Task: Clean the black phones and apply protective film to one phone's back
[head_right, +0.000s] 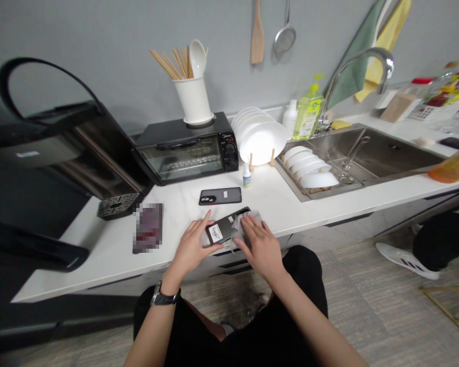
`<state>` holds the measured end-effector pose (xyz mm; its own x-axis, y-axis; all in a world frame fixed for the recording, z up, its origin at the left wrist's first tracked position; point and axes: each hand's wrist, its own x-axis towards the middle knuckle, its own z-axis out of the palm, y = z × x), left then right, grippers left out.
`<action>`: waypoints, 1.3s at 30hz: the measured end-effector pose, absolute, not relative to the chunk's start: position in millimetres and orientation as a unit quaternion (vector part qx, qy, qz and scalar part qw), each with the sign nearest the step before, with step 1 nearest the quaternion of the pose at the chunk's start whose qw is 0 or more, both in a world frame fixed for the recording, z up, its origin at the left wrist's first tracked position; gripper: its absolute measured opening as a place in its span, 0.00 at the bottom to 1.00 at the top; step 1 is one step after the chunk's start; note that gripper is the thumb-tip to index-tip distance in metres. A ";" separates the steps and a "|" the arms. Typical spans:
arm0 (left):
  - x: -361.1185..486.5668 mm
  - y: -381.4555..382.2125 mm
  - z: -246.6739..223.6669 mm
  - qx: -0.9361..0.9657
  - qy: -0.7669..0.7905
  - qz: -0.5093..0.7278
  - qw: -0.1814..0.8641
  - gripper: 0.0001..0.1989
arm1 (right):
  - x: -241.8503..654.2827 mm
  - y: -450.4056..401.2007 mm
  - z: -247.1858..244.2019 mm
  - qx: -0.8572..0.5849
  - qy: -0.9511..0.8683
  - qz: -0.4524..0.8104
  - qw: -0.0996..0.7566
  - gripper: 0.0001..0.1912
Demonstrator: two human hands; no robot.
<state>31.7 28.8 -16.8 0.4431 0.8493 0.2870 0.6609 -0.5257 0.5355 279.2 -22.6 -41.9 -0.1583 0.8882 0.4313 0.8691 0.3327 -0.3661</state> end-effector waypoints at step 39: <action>30.7 29.8 -20.0 0.833 0.448 0.271 0.178 0.61 | 281.8 -32.3 -41.4 -0.561 -0.784 -0.002 0.268 0.33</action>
